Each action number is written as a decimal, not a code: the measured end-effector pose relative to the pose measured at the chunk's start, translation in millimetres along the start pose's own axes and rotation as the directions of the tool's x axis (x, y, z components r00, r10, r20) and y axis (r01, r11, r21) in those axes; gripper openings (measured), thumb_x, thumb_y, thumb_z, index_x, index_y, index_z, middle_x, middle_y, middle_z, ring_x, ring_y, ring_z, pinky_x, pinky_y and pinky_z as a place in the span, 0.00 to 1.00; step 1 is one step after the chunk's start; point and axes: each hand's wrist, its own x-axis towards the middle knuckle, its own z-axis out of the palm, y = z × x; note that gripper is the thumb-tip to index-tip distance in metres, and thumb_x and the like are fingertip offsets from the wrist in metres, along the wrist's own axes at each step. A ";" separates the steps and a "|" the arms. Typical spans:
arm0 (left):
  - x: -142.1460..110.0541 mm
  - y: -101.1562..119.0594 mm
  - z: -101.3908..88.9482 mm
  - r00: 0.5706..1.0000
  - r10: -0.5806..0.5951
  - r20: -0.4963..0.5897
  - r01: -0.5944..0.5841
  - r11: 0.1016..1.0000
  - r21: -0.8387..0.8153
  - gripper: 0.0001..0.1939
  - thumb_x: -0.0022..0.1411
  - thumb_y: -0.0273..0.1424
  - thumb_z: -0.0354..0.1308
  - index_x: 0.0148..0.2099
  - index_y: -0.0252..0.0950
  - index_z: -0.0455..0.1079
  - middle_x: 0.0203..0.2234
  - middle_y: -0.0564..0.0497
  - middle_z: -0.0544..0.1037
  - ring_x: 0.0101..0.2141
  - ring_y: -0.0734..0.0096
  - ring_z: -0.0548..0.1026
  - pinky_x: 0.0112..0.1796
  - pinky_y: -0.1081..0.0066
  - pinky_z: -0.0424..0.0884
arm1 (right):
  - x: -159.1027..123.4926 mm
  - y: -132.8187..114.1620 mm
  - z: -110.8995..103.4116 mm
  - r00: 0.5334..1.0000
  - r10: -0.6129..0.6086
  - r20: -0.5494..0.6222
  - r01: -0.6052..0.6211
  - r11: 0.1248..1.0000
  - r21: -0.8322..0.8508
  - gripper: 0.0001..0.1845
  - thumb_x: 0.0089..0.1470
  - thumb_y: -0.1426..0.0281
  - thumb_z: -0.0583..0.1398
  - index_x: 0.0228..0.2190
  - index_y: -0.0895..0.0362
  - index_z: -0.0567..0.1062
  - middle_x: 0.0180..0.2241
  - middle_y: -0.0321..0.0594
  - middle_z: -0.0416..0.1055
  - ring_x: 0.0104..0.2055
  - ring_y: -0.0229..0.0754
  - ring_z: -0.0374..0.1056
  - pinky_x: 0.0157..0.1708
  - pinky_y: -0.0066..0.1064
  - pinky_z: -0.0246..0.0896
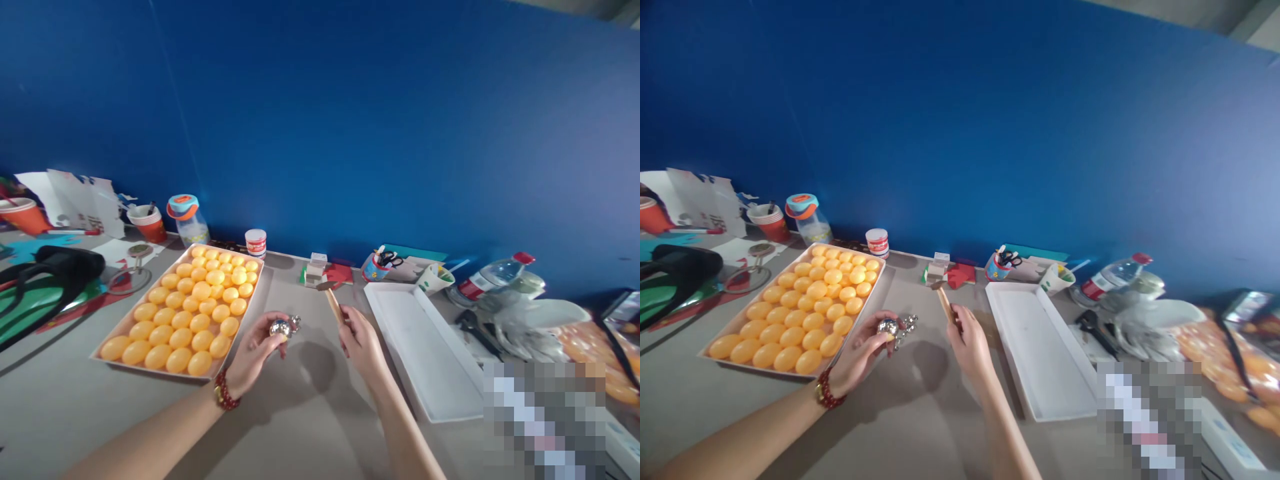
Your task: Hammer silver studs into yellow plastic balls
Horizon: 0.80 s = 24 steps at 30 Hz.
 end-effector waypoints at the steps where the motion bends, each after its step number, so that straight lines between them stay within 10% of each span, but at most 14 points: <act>1: 0.8 -0.9 -0.1 1.000 0.001 -0.006 -0.001 1.000 0.002 0.10 0.61 0.29 0.60 0.46 0.35 0.70 0.38 0.47 0.77 0.26 0.76 0.72 0.28 0.73 0.70 | -2.8 -6.8 -1.4 0.999 0.000 0.034 -0.003 0.997 0.080 0.13 0.60 0.71 0.50 0.45 0.56 0.68 0.29 0.37 0.67 0.26 0.39 0.65 0.28 0.29 0.60; 11: 5.3 -8.7 -8.0 0.996 -0.009 -0.089 0.011 1.000 0.026 0.19 0.60 0.32 0.63 0.54 0.39 0.67 0.34 0.50 0.78 0.29 0.71 0.76 0.34 0.65 0.76 | -20.1 -54.4 -13.2 0.939 -0.274 0.206 0.252 0.959 0.127 0.13 0.62 0.72 0.52 0.47 0.54 0.69 0.33 0.39 0.66 0.33 0.41 0.64 0.32 0.29 0.57; 24: 6.3 -7.0 -8.7 0.993 -0.025 -0.113 0.019 0.998 -0.060 0.19 0.58 0.33 0.65 0.51 0.38 0.70 0.36 0.51 0.76 0.28 0.73 0.75 0.33 0.66 0.77 | -17.8 -52.7 -3.1 0.911 -0.292 0.290 0.265 0.955 0.129 0.14 0.60 0.75 0.53 0.47 0.54 0.70 0.36 0.40 0.70 0.35 0.41 0.66 0.34 0.28 0.58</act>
